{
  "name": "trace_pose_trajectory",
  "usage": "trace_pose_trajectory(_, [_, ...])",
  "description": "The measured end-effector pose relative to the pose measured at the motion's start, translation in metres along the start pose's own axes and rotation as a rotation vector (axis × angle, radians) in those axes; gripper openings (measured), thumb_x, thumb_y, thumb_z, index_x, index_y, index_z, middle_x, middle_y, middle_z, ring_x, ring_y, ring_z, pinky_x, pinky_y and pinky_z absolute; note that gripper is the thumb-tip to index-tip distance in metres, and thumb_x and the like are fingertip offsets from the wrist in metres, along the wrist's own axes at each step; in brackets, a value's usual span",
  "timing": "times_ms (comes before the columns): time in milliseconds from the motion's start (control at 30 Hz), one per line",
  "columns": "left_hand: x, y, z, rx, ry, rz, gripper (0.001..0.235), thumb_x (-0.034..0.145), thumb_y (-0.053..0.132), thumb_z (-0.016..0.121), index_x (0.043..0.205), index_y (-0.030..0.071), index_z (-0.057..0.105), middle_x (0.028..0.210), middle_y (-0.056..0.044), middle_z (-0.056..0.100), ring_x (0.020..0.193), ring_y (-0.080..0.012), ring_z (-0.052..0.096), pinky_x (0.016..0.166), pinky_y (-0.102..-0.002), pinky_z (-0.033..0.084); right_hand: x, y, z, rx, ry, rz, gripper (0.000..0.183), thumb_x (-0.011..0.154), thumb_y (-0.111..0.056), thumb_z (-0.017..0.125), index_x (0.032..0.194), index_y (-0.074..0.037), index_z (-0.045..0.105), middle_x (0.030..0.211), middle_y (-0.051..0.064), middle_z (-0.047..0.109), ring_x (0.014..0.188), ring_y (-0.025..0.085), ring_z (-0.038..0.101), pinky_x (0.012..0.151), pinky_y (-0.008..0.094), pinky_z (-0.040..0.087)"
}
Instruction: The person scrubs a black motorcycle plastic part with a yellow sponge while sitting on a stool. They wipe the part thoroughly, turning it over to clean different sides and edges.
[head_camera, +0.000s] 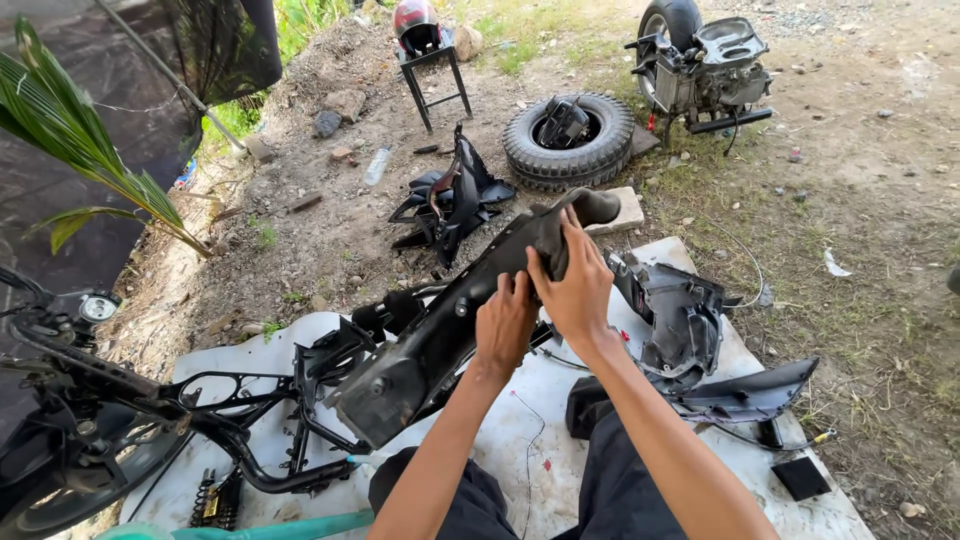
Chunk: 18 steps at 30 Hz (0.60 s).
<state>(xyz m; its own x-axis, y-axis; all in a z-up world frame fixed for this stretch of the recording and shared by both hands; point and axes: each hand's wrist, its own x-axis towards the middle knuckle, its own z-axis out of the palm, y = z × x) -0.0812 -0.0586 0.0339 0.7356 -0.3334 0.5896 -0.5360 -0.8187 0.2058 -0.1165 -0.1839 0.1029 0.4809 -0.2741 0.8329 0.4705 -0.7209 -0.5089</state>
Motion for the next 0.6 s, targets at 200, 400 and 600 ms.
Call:
trace_pose_trajectory(200, [0.017, 0.025, -0.017, -0.096, 0.033, -0.013, 0.047, 0.083, 0.031, 0.079, 0.111, 0.006, 0.051, 0.103, -0.015, 0.058, 0.088, -0.0360, 0.070, 0.060, -0.046, 0.056, 0.004, 0.004, -0.012, 0.120, 0.119, 0.020, 0.052, 0.093, -0.016, 0.080, 0.137, 0.003, 0.059, 0.136, 0.022, 0.068, 0.122, 0.034, 0.070, 0.103, 0.040, 0.055])
trace_pose_trajectory(400, [0.009, 0.015, -0.048, -0.359, 0.030, -0.015, 0.064, 0.089, 0.038, 0.077, 0.132, 0.001, 0.047, 0.122, -0.023, 0.056, 0.104, -0.0441, 0.063, 0.080, -0.049, 0.055, -0.003, 0.027, -0.017, 0.205, 0.182, 0.169, 0.044, 0.096, -0.015, 0.080, 0.133, 0.002, 0.062, 0.109, 0.015, 0.075, 0.098, 0.019, 0.073, 0.090, 0.032, 0.056])
trace_pose_trajectory(600, [0.038, -0.028, -0.013, -0.449, 0.117, -0.014, 0.061, 0.103, 0.032, 0.061, 0.148, -0.003, 0.039, 0.143, -0.029, 0.049, 0.131, -0.0466, 0.049, 0.107, -0.049, 0.043, 0.010, 0.040, -0.026, 0.278, 0.180, 0.236, 0.039, 0.100, -0.022, 0.079, 0.126, 0.001, 0.063, 0.104, 0.009, 0.074, 0.095, 0.012, 0.067, 0.089, 0.028, 0.054])
